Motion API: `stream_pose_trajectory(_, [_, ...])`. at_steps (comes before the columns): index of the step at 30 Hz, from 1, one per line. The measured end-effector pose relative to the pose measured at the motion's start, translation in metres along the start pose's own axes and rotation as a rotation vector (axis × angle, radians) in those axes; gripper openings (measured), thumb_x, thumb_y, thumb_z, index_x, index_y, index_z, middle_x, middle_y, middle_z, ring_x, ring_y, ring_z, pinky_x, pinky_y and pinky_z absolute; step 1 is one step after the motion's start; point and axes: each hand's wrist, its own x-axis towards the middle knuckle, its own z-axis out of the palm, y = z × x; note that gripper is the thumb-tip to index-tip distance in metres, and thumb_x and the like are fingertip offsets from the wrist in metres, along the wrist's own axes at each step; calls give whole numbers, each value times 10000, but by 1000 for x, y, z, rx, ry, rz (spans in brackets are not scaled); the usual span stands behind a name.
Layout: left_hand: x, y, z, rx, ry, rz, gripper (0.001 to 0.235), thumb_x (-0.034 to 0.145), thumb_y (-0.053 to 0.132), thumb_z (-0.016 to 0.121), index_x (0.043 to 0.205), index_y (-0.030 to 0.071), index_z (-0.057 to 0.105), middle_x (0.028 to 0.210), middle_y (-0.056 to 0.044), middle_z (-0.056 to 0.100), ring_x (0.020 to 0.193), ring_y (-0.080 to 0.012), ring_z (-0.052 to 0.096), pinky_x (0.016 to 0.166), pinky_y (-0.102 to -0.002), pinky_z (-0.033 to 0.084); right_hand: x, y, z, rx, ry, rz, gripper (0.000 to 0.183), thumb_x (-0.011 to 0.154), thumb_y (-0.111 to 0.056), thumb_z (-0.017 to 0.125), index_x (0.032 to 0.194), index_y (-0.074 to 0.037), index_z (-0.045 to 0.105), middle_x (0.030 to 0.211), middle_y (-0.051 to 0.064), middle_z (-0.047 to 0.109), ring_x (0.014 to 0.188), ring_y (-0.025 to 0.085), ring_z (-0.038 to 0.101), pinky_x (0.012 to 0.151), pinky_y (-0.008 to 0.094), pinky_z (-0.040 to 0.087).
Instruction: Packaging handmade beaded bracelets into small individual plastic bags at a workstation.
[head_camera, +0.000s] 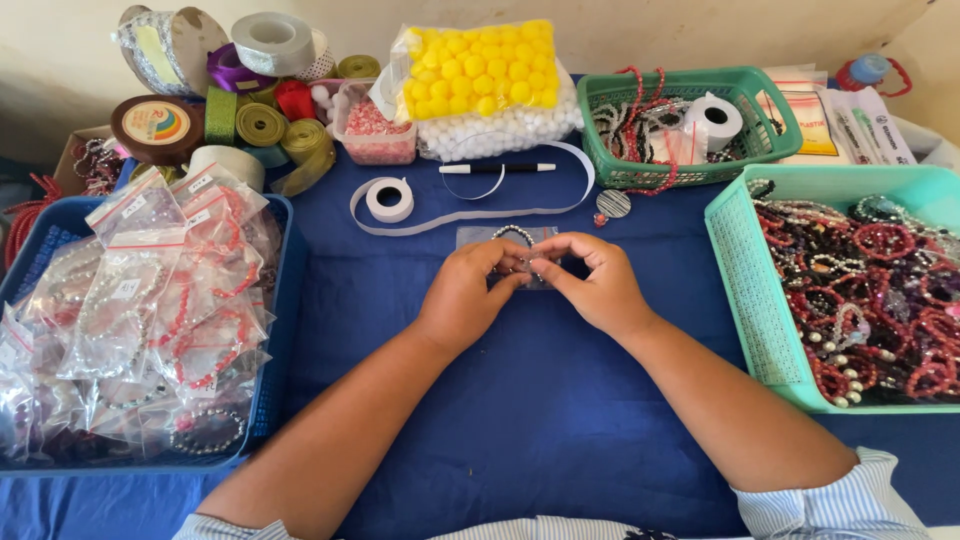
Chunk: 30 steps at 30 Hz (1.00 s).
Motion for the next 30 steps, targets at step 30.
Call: stream_pose_trajectory(30, [-2,10,1,21,66,152,304,923,186,781,1175,37,700,1063,-126,740,945,-248,725,825,-345,572,1,7,-7,41,17,-269,103,951,-7,741,1054,-8,739,1074,60,673,1030,131,645,933,265,517])
